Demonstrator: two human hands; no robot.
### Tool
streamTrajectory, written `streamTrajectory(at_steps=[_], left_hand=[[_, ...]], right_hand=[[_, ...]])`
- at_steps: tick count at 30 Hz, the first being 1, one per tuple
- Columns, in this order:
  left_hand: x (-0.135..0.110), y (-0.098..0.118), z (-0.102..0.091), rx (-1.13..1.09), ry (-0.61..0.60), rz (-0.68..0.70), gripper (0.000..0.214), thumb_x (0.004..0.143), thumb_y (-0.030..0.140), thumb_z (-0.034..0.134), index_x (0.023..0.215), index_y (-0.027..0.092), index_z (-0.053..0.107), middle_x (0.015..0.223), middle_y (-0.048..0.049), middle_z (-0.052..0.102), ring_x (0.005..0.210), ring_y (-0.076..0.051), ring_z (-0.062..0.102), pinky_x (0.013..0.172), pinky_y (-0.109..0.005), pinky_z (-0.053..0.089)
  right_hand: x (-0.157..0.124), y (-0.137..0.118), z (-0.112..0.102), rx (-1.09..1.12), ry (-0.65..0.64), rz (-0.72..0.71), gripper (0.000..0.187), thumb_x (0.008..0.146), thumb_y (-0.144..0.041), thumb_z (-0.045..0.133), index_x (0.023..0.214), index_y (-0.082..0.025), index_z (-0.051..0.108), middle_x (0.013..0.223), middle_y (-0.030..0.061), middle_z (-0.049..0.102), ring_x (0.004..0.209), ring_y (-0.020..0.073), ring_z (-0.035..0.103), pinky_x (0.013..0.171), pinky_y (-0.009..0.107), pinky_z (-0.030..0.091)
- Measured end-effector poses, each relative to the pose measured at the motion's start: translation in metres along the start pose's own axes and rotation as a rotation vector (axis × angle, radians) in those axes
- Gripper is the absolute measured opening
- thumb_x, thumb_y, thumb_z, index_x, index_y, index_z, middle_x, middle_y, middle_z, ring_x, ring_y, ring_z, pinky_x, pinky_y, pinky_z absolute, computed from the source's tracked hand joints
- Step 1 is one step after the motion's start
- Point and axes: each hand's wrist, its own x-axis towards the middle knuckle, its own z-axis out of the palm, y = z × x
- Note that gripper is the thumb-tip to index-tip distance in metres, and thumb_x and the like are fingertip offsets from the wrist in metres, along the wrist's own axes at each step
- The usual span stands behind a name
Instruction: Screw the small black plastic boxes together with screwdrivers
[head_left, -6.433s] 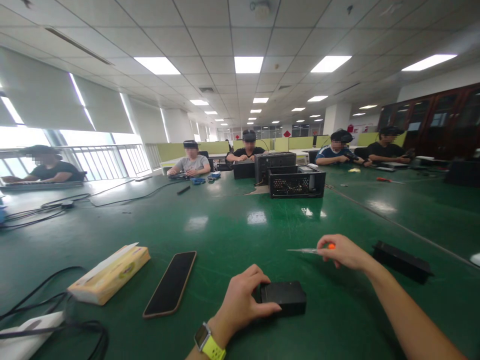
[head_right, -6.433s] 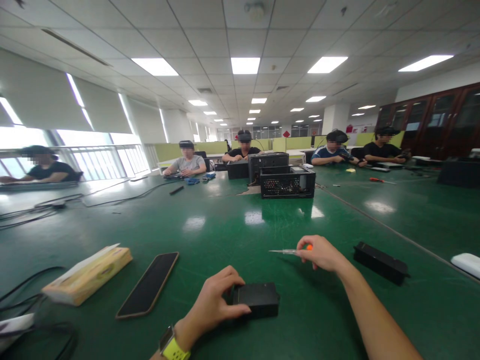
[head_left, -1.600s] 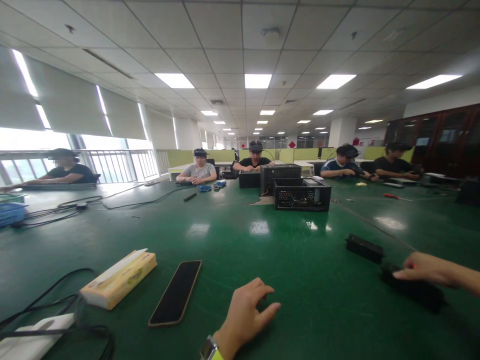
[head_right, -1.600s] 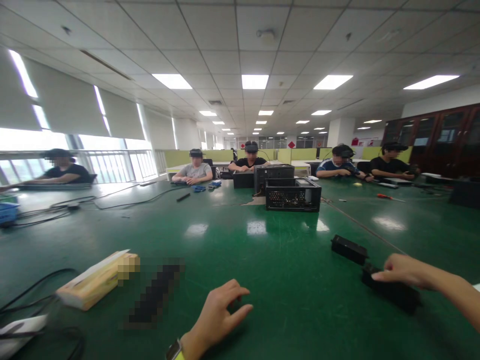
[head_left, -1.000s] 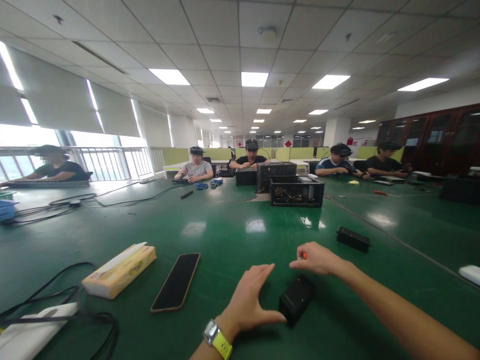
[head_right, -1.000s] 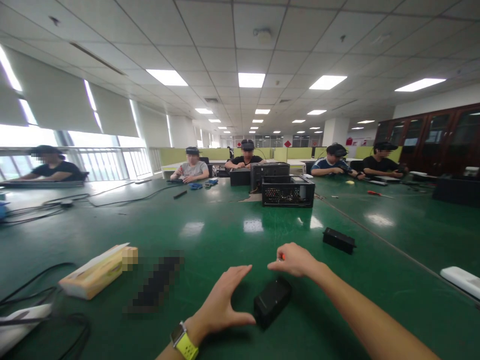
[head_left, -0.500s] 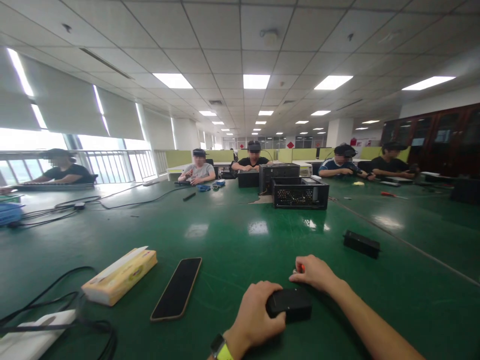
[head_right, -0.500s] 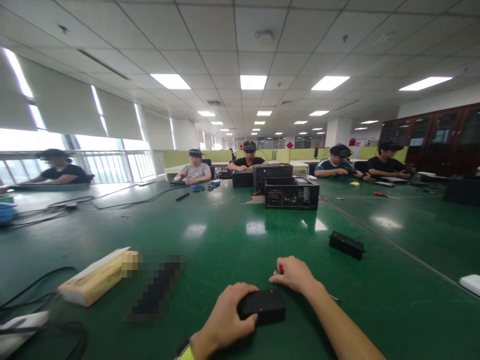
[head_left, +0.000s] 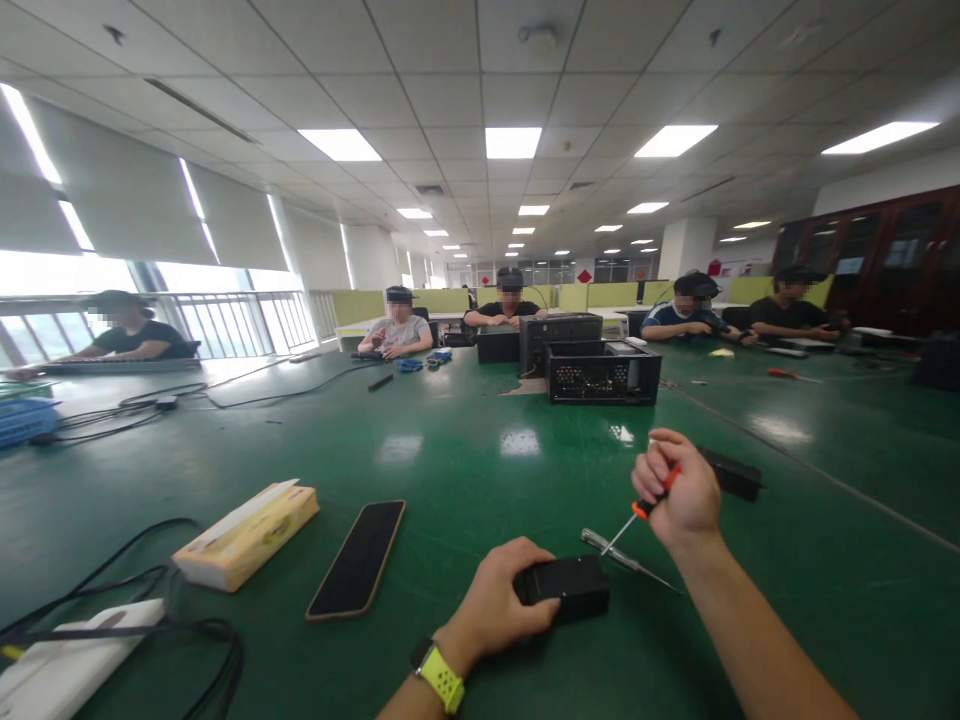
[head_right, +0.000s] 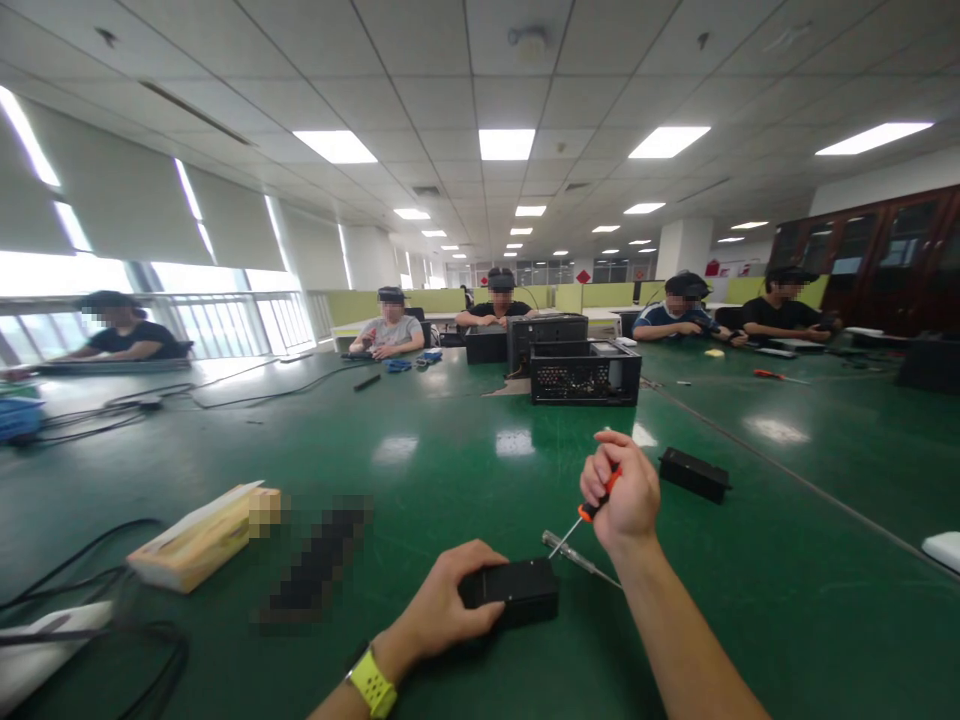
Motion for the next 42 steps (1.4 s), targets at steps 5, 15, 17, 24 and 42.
streamTrajectory(at_steps=[5, 15, 17, 24, 42], left_hand=[[-0.001, 0.003, -0.001, -0.024, -0.048, 0.046, 0.036, 0.067, 0.021, 0.072, 0.103, 0.017, 0.071, 0.094, -0.0044, 0.068, 0.087, -0.021, 0.063, 0.082, -0.029, 0.047], [-0.004, 0.006, -0.002, -0.042, -0.068, 0.040, 0.036, 0.068, 0.021, 0.071, 0.103, 0.018, 0.070, 0.096, -0.0044, 0.068, 0.087, -0.021, 0.062, 0.082, -0.028, 0.047], [-0.003, 0.005, -0.002, -0.050, -0.065, 0.038, 0.036, 0.067, 0.021, 0.071, 0.103, 0.017, 0.070, 0.095, -0.0044, 0.068, 0.087, -0.021, 0.062, 0.081, -0.028, 0.047], [-0.003, 0.005, -0.001, -0.054, -0.067, 0.037, 0.036, 0.068, 0.021, 0.071, 0.104, 0.018, 0.070, 0.095, -0.0040, 0.068, 0.087, -0.020, 0.062, 0.081, -0.028, 0.047], [-0.003, 0.003, 0.001, -0.069, -0.056, 0.036, 0.036, 0.066, 0.018, 0.071, 0.102, 0.018, 0.070, 0.093, -0.0035, 0.067, 0.086, -0.020, 0.061, 0.078, -0.027, 0.046]], right_hand=[[-0.016, 0.013, 0.004, 0.025, 0.004, 0.038, 0.006, 0.073, -0.019, 0.060, 0.079, -0.020, 0.060, 0.043, -0.0104, 0.040, 0.030, 0.0057, 0.032, 0.028, 0.015, 0.025], [-0.018, 0.027, 0.011, -0.021, -0.028, 0.075, 0.004, 0.072, -0.021, 0.061, 0.077, -0.020, 0.060, 0.042, -0.0102, 0.041, 0.031, 0.0057, 0.032, 0.028, 0.015, 0.026], [-0.019, 0.026, 0.011, -0.027, -0.054, 0.078, 0.004, 0.073, -0.021, 0.060, 0.077, -0.020, 0.061, 0.042, -0.0100, 0.041, 0.031, 0.0058, 0.032, 0.029, 0.016, 0.026], [-0.023, 0.025, 0.013, -0.046, -0.104, 0.080, 0.004, 0.074, -0.021, 0.059, 0.077, -0.019, 0.062, 0.041, -0.0095, 0.041, 0.030, 0.0061, 0.033, 0.030, 0.016, 0.026], [-0.023, 0.033, 0.010, -0.173, -0.190, 0.049, 0.010, 0.078, -0.024, 0.062, 0.087, -0.019, 0.063, 0.051, -0.0071, 0.049, 0.041, 0.0083, 0.047, 0.038, 0.019, 0.037]])
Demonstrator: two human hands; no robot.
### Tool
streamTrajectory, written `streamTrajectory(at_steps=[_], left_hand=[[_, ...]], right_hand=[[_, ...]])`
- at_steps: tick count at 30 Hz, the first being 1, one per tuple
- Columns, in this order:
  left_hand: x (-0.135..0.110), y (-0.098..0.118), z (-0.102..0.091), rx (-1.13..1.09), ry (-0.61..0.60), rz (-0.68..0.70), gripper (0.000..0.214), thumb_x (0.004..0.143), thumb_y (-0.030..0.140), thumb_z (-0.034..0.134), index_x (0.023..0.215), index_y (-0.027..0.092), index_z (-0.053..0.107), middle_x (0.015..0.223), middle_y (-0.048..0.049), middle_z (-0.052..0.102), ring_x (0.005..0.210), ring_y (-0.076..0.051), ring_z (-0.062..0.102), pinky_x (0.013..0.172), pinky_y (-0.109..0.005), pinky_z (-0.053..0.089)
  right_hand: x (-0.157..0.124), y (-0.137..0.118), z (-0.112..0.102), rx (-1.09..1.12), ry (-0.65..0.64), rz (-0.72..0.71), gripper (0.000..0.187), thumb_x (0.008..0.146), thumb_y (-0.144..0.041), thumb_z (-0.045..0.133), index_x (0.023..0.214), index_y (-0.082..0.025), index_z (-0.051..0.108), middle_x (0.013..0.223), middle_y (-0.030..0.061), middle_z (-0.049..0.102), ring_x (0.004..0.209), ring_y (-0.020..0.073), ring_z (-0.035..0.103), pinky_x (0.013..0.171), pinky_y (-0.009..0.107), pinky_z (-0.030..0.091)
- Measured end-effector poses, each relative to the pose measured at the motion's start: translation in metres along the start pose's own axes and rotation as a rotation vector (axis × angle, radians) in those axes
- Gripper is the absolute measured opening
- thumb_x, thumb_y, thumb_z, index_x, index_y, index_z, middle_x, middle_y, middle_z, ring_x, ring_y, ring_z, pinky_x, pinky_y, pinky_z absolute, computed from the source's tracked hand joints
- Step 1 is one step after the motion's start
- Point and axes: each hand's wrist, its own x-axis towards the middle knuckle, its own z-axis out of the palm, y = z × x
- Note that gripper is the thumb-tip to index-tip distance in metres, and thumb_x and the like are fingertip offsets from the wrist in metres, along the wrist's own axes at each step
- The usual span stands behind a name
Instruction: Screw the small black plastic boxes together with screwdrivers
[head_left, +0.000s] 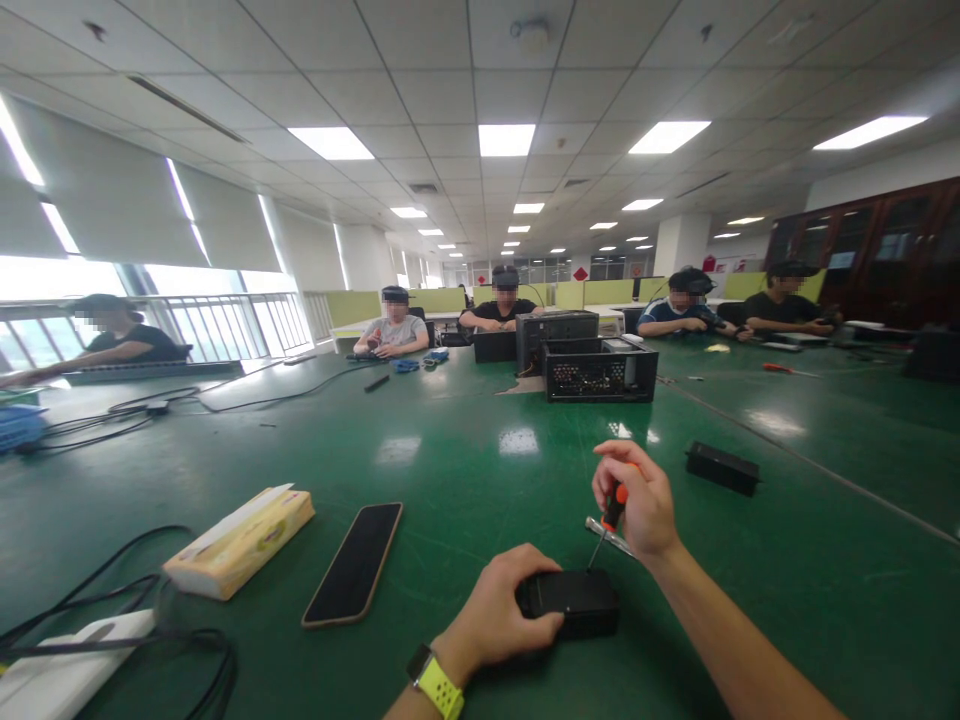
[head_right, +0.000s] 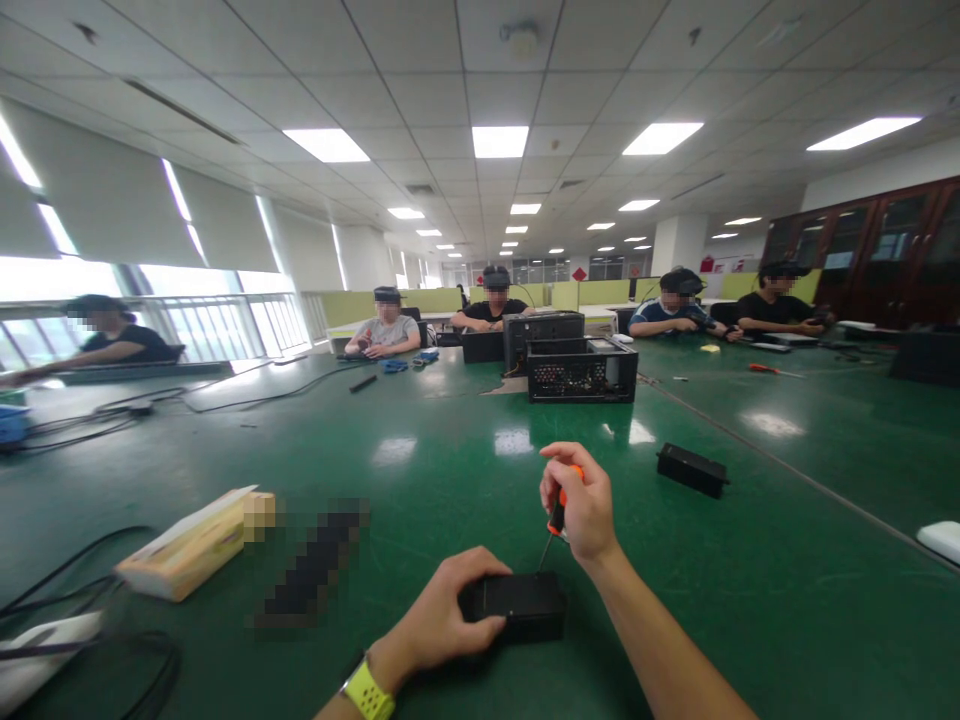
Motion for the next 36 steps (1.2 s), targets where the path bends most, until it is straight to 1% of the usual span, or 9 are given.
streamTrajectory(at_steps=[6, 9, 13, 18, 21, 25, 29, 32, 36], left_hand=[[-0.001, 0.002, 0.000, -0.002, 0.012, -0.007, 0.035, 0.064, 0.017, 0.071, 0.100, 0.017, 0.070, 0.092, -0.0034, 0.067, 0.084, -0.020, 0.061, 0.078, -0.027, 0.046], [-0.001, 0.002, 0.000, 0.001, 0.013, -0.008, 0.035, 0.065, 0.017, 0.071, 0.099, 0.017, 0.070, 0.092, -0.0034, 0.067, 0.085, -0.020, 0.061, 0.079, -0.027, 0.046], [0.000, 0.000, 0.000, 0.002, 0.016, -0.005, 0.034, 0.065, 0.017, 0.071, 0.099, 0.017, 0.070, 0.092, -0.0032, 0.067, 0.084, -0.020, 0.061, 0.078, -0.027, 0.046], [0.001, -0.001, 0.000, 0.013, 0.013, 0.005, 0.035, 0.066, 0.017, 0.071, 0.101, 0.018, 0.070, 0.093, -0.0028, 0.067, 0.085, -0.020, 0.062, 0.079, -0.027, 0.046], [0.002, -0.001, 0.000, 0.026, 0.004, 0.002, 0.036, 0.066, 0.017, 0.072, 0.102, 0.018, 0.070, 0.093, -0.0031, 0.067, 0.086, -0.020, 0.062, 0.080, -0.027, 0.046], [0.003, -0.001, -0.001, 0.039, -0.006, -0.007, 0.036, 0.066, 0.019, 0.072, 0.102, 0.018, 0.070, 0.094, -0.0036, 0.067, 0.086, -0.021, 0.062, 0.080, -0.028, 0.046], [0.002, 0.001, -0.002, 0.037, -0.015, -0.011, 0.035, 0.067, 0.020, 0.073, 0.102, 0.018, 0.070, 0.094, -0.0037, 0.068, 0.087, -0.021, 0.062, 0.080, -0.028, 0.047], [0.001, 0.002, -0.002, 0.041, -0.011, -0.013, 0.036, 0.067, 0.019, 0.073, 0.103, 0.018, 0.070, 0.095, -0.0037, 0.067, 0.087, -0.021, 0.062, 0.081, -0.028, 0.046], [0.000, 0.001, -0.002, 0.045, -0.006, -0.016, 0.036, 0.067, 0.019, 0.074, 0.103, 0.018, 0.070, 0.095, -0.0036, 0.067, 0.088, -0.021, 0.062, 0.081, -0.028, 0.046]], right_hand=[[0.000, 0.007, -0.011, -0.118, -0.073, 0.006, 0.016, 0.086, -0.037, 0.064, 0.089, -0.022, 0.060, 0.067, -0.0051, 0.052, 0.050, 0.0077, 0.049, 0.043, 0.020, 0.040], [-0.001, 0.010, -0.017, -0.239, -0.050, -0.065, 0.023, 0.080, -0.038, 0.073, 0.091, -0.019, 0.065, 0.069, -0.0057, 0.047, 0.049, 0.0054, 0.046, 0.042, 0.018, 0.039], [-0.005, 0.010, -0.017, -0.211, 0.039, -0.140, 0.038, 0.073, -0.035, 0.080, 0.103, -0.023, 0.060, 0.069, -0.0064, 0.053, 0.047, 0.0094, 0.054, 0.040, 0.021, 0.045], [-0.004, 0.010, -0.017, -0.300, 0.098, -0.245, 0.017, 0.085, -0.036, 0.069, 0.091, -0.021, 0.064, 0.076, 0.0012, 0.066, 0.061, 0.0141, 0.064, 0.051, 0.024, 0.051], [-0.001, 0.009, -0.021, -0.414, 0.045, -0.333, 0.020, 0.090, -0.037, 0.060, 0.096, -0.021, 0.072, 0.086, 0.0039, 0.062, 0.074, 0.0142, 0.062, 0.062, 0.026, 0.052], [0.000, 0.011, -0.027, -0.486, 0.023, -0.392, 0.018, 0.085, -0.034, 0.067, 0.099, -0.024, 0.074, 0.088, 0.0023, 0.057, 0.073, 0.0131, 0.058, 0.059, 0.024, 0.050], [-0.004, 0.014, -0.026, -0.448, 0.024, -0.326, 0.025, 0.088, -0.033, 0.065, 0.111, -0.023, 0.069, 0.092, 0.0046, 0.067, 0.077, 0.0165, 0.065, 0.067, 0.030, 0.055], [-0.006, 0.014, -0.024, -0.399, 0.021, -0.301, 0.021, 0.092, -0.034, 0.059, 0.106, -0.022, 0.067, 0.096, 0.0065, 0.070, 0.080, 0.0186, 0.068, 0.071, 0.033, 0.057], [-0.003, 0.011, -0.025, -0.499, 0.042, -0.382, 0.019, 0.082, -0.031, 0.071, 0.098, -0.022, 0.069, 0.095, 0.0045, 0.065, 0.080, 0.0171, 0.063, 0.064, 0.027, 0.054]])
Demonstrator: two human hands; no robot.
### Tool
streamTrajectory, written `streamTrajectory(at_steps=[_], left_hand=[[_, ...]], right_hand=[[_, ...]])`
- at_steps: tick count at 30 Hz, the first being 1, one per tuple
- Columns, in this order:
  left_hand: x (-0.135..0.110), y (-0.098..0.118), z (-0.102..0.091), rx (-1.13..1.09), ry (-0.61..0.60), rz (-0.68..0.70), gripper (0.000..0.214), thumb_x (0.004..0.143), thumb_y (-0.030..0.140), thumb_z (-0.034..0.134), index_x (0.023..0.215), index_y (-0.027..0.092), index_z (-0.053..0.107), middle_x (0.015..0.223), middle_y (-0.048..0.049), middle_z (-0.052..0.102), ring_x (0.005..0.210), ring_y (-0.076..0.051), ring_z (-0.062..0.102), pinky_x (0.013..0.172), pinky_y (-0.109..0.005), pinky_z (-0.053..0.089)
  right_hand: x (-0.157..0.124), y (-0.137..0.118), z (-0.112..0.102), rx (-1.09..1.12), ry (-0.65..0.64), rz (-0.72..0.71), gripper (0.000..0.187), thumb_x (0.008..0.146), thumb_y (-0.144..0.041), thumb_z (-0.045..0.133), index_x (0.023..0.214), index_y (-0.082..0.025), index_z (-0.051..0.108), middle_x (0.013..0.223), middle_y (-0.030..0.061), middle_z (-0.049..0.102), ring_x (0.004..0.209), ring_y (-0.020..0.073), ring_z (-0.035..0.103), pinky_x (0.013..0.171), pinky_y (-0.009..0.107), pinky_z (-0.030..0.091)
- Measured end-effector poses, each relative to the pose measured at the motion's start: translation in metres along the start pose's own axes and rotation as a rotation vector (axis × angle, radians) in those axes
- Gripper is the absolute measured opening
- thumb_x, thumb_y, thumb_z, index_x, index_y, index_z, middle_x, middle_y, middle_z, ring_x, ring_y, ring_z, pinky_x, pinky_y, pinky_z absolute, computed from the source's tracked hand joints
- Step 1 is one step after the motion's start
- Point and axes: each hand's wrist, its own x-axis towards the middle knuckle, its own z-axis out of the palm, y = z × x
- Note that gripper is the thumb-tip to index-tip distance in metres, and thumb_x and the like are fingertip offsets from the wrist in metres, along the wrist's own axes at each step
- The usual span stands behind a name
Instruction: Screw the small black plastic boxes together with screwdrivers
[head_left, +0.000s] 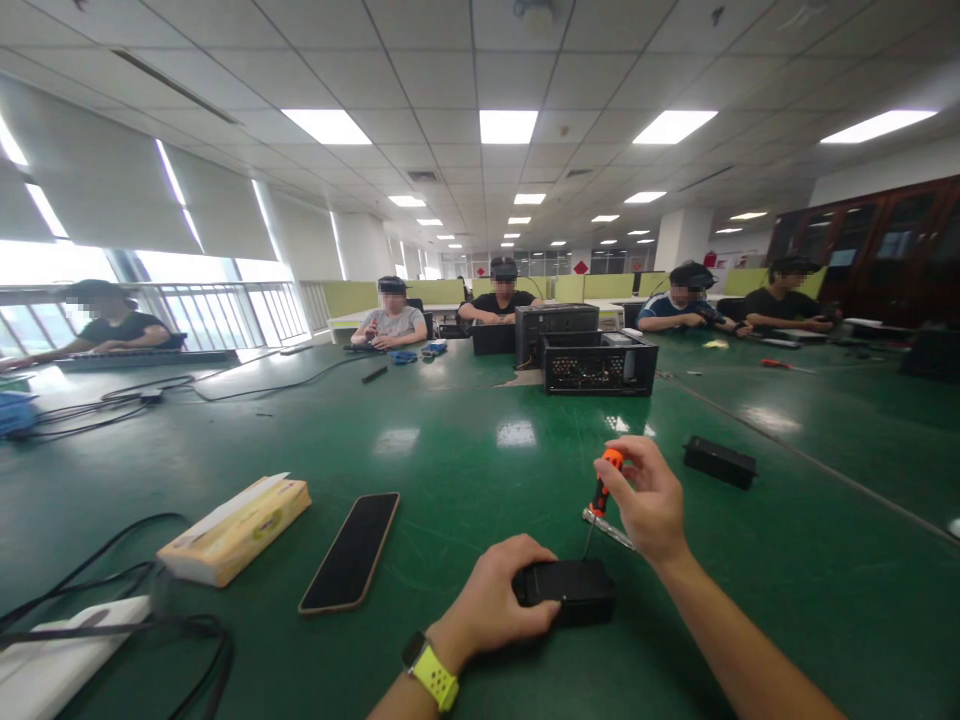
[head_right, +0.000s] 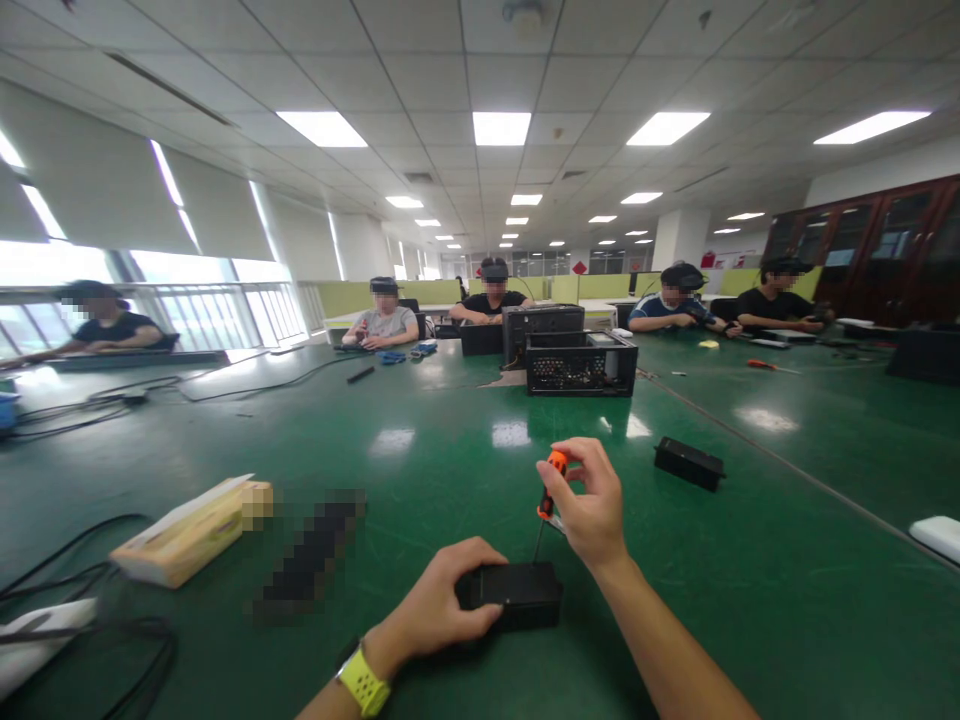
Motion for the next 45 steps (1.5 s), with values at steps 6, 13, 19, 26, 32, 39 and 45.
streamTrajectory(at_steps=[6, 13, 19, 26, 32, 39, 45], left_hand=[[0.000, 0.000, 0.000, 0.007, -0.008, 0.004, 0.036, 0.068, 0.020, 0.073, 0.103, 0.019, 0.070, 0.095, -0.0034, 0.067, 0.086, -0.021, 0.062, 0.080, -0.028, 0.046], [0.000, 0.000, 0.000, 0.011, -0.008, 0.002, 0.036, 0.068, 0.020, 0.073, 0.104, 0.019, 0.069, 0.095, -0.0033, 0.067, 0.087, -0.021, 0.062, 0.081, -0.028, 0.046], [0.001, 0.001, 0.001, 0.009, -0.008, -0.002, 0.036, 0.068, 0.020, 0.072, 0.104, 0.019, 0.069, 0.095, -0.0036, 0.068, 0.087, -0.021, 0.062, 0.081, -0.029, 0.046], [0.001, 0.001, 0.001, 0.000, -0.008, 0.001, 0.036, 0.068, 0.021, 0.072, 0.104, 0.019, 0.069, 0.096, -0.0039, 0.067, 0.088, -0.021, 0.062, 0.081, -0.029, 0.046], [0.001, 0.000, 0.001, 0.004, -0.009, 0.001, 0.036, 0.068, 0.022, 0.072, 0.104, 0.019, 0.069, 0.096, -0.0039, 0.068, 0.088, -0.021, 0.062, 0.083, -0.029, 0.047], [0.000, 0.000, 0.001, 0.012, -0.010, -0.003, 0.036, 0.068, 0.022, 0.072, 0.105, 0.020, 0.069, 0.096, -0.0036, 0.068, 0.088, -0.021, 0.062, 0.083, -0.029, 0.047], [0.001, 0.002, 0.000, 0.008, -0.015, -0.016, 0.036, 0.067, 0.021, 0.073, 0.103, 0.019, 0.069, 0.095, -0.0038, 0.068, 0.088, -0.021, 0.062, 0.082, -0.029, 0.047]], right_hand=[[0.002, 0.001, -0.005, -0.035, -0.017, 0.007, 0.022, 0.091, -0.034, 0.058, 0.102, -0.021, 0.071, 0.097, 0.0068, 0.068, 0.088, 0.0200, 0.065, 0.074, 0.033, 0.055], [-0.003, 0.000, -0.005, -0.036, -0.059, 0.008, 0.028, 0.094, -0.032, 0.053, 0.117, -0.023, 0.066, 0.098, 0.0068, 0.069, 0.083, 0.0193, 0.066, 0.071, 0.035, 0.057], [-0.004, -0.004, -0.003, -0.156, -0.063, -0.095, 0.026, 0.081, -0.029, 0.073, 0.106, -0.024, 0.066, 0.099, 0.0041, 0.063, 0.087, 0.0184, 0.063, 0.070, 0.031, 0.055], [-0.007, 0.001, -0.004, -0.093, -0.070, -0.047, 0.024, 0.093, -0.030, 0.056, 0.114, -0.024, 0.066, 0.100, 0.0059, 0.067, 0.087, 0.0185, 0.065, 0.071, 0.031, 0.055], [-0.009, -0.003, -0.002, -0.151, -0.061, -0.069, 0.029, 0.091, -0.029, 0.059, 0.118, -0.025, 0.065, 0.097, 0.0051, 0.066, 0.082, 0.0180, 0.064, 0.068, 0.032, 0.056], [-0.009, -0.004, -0.001, -0.177, -0.038, -0.129, 0.026, 0.085, -0.027, 0.066, 0.111, -0.024, 0.067, 0.098, 0.0051, 0.065, 0.083, 0.0186, 0.064, 0.065, 0.031, 0.056], [-0.011, -0.001, -0.002, -0.098, -0.057, -0.060, 0.029, 0.095, -0.027, 0.050, 0.122, -0.025, 0.060, 0.103, 0.0060, 0.067, 0.082, 0.0178, 0.067, 0.070, 0.034, 0.058]])
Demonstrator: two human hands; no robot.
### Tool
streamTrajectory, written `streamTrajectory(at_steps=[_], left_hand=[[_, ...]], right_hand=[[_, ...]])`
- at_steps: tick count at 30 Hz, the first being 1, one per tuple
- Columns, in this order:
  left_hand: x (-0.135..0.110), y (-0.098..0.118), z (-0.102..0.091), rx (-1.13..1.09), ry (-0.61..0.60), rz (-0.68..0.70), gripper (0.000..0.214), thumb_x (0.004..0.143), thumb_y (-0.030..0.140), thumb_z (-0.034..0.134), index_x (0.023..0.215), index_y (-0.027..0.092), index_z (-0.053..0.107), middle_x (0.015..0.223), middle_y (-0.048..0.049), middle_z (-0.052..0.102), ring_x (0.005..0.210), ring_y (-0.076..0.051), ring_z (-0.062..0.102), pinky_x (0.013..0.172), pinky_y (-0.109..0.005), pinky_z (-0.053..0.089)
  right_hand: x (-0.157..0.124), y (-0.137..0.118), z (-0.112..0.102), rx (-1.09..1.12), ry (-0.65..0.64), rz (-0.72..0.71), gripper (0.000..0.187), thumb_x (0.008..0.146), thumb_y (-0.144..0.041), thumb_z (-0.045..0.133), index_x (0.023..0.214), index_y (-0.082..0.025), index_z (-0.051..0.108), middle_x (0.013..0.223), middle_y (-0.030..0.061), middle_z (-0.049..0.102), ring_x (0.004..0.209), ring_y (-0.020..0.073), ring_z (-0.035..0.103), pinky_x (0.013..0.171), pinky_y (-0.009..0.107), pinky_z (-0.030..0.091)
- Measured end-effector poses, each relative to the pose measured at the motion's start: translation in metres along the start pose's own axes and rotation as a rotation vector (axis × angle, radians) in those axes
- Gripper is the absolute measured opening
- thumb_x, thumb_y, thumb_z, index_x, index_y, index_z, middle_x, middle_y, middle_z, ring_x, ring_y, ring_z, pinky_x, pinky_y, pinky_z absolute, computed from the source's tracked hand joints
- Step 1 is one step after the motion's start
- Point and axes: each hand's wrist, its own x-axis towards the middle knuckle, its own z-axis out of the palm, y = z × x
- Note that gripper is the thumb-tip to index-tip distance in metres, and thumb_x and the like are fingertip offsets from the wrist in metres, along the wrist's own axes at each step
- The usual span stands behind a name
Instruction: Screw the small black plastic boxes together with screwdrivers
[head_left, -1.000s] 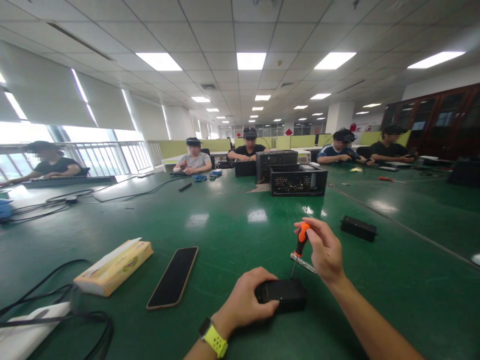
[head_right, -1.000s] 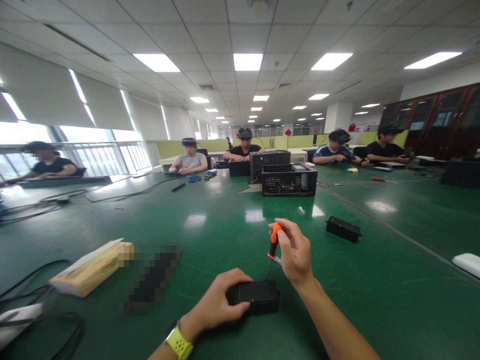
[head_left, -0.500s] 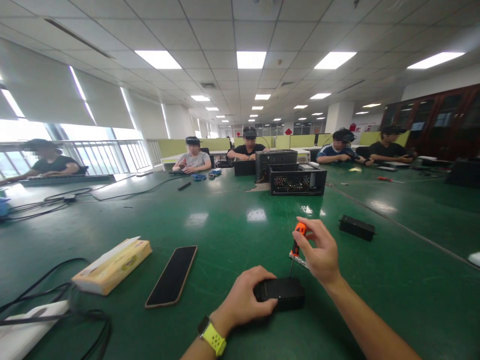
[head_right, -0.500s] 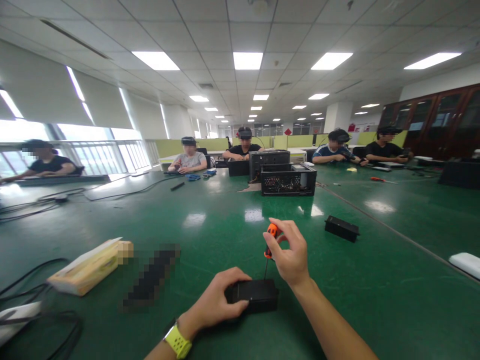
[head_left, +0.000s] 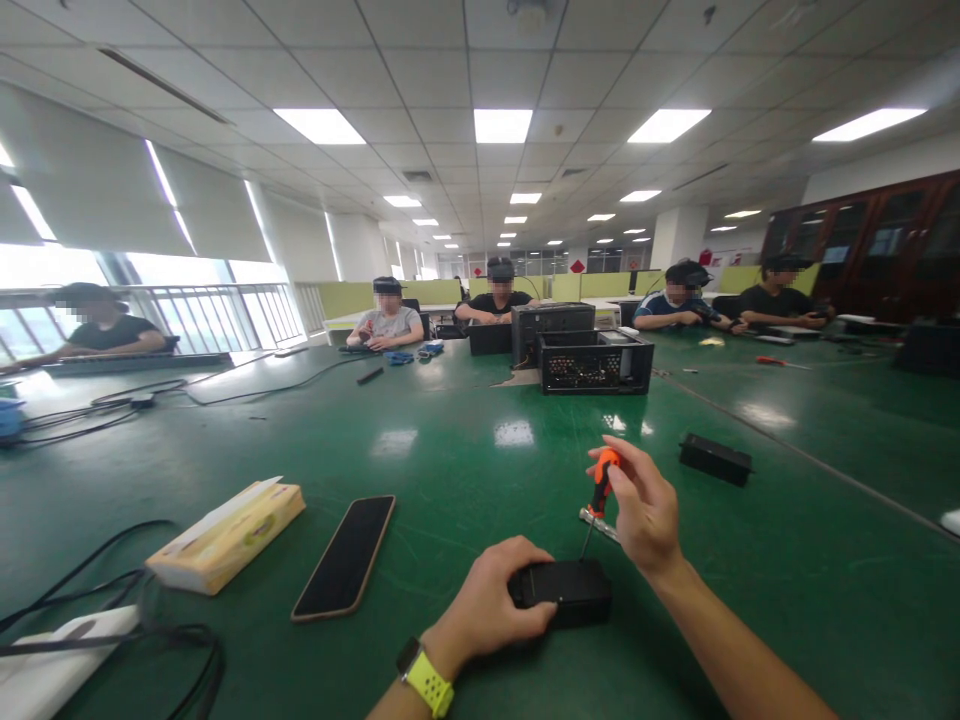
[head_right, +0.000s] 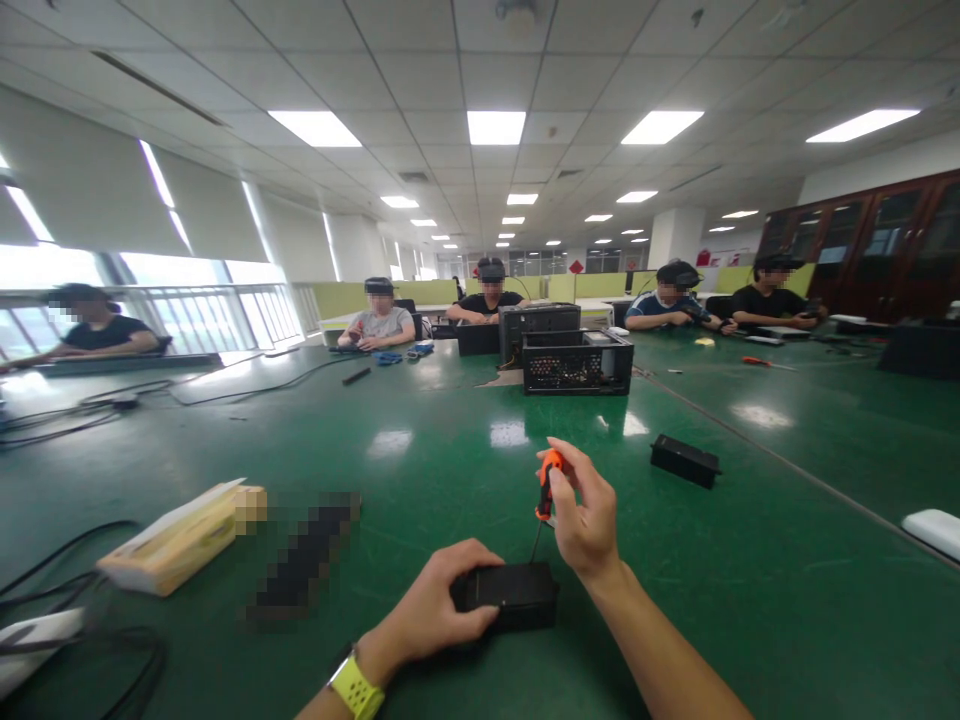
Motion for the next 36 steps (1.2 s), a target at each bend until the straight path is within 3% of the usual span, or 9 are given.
streamTrajectory(at_steps=[6, 10, 14, 18, 28, 36], left_hand=[[0.000, -0.002, 0.000, 0.003, 0.005, 0.008, 0.037, 0.068, 0.023, 0.072, 0.104, 0.019, 0.069, 0.096, -0.0038, 0.068, 0.088, -0.021, 0.062, 0.082, -0.029, 0.047], [0.000, -0.002, 0.000, 0.000, 0.005, 0.007, 0.035, 0.068, 0.024, 0.072, 0.103, 0.020, 0.069, 0.095, -0.0039, 0.068, 0.088, -0.021, 0.062, 0.081, -0.029, 0.047], [0.000, -0.002, 0.000, -0.016, 0.016, 0.024, 0.035, 0.068, 0.020, 0.072, 0.102, 0.019, 0.070, 0.093, -0.0030, 0.067, 0.085, -0.020, 0.062, 0.079, -0.028, 0.046], [0.000, -0.002, 0.001, -0.017, 0.019, 0.025, 0.034, 0.068, 0.020, 0.071, 0.101, 0.019, 0.070, 0.092, -0.0027, 0.067, 0.084, -0.020, 0.061, 0.079, -0.027, 0.046], [0.000, -0.003, 0.001, -0.011, 0.022, 0.038, 0.034, 0.069, 0.021, 0.072, 0.102, 0.019, 0.069, 0.092, -0.0028, 0.067, 0.083, -0.020, 0.061, 0.076, -0.027, 0.045], [0.000, -0.004, 0.002, -0.012, 0.023, 0.035, 0.035, 0.068, 0.019, 0.073, 0.102, 0.018, 0.070, 0.091, -0.0026, 0.067, 0.082, -0.019, 0.061, 0.075, -0.026, 0.045]], right_hand=[[0.002, -0.001, 0.000, -0.140, 0.018, -0.039, 0.033, 0.085, -0.028, 0.066, 0.118, -0.025, 0.064, 0.091, 0.0036, 0.062, 0.077, 0.0169, 0.061, 0.063, 0.030, 0.056], [-0.001, -0.009, 0.006, 0.127, 0.131, 0.090, 0.032, 0.090, -0.029, 0.059, 0.122, -0.025, 0.061, 0.097, 0.0047, 0.064, 0.072, 0.0151, 0.063, 0.060, 0.030, 0.058], [-0.010, -0.021, 0.014, 0.352, 0.052, 0.213, 0.031, 0.090, -0.030, 0.059, 0.121, -0.026, 0.062, 0.096, 0.0038, 0.065, 0.065, 0.0135, 0.064, 0.053, 0.028, 0.059], [-0.014, -0.029, 0.018, 0.414, 0.041, 0.225, 0.029, 0.089, -0.029, 0.060, 0.118, -0.026, 0.063, 0.095, 0.0034, 0.066, 0.064, 0.0132, 0.064, 0.052, 0.028, 0.059], [-0.018, -0.026, 0.018, 0.366, -0.040, 0.151, 0.027, 0.091, -0.026, 0.057, 0.118, -0.026, 0.062, 0.097, 0.0051, 0.064, 0.068, 0.0140, 0.063, 0.054, 0.027, 0.058], [-0.017, -0.017, 0.012, 0.115, -0.093, -0.060, 0.035, 0.089, -0.021, 0.063, 0.123, -0.028, 0.064, 0.098, 0.0041, 0.055, 0.081, 0.0149, 0.058, 0.068, 0.028, 0.054]])
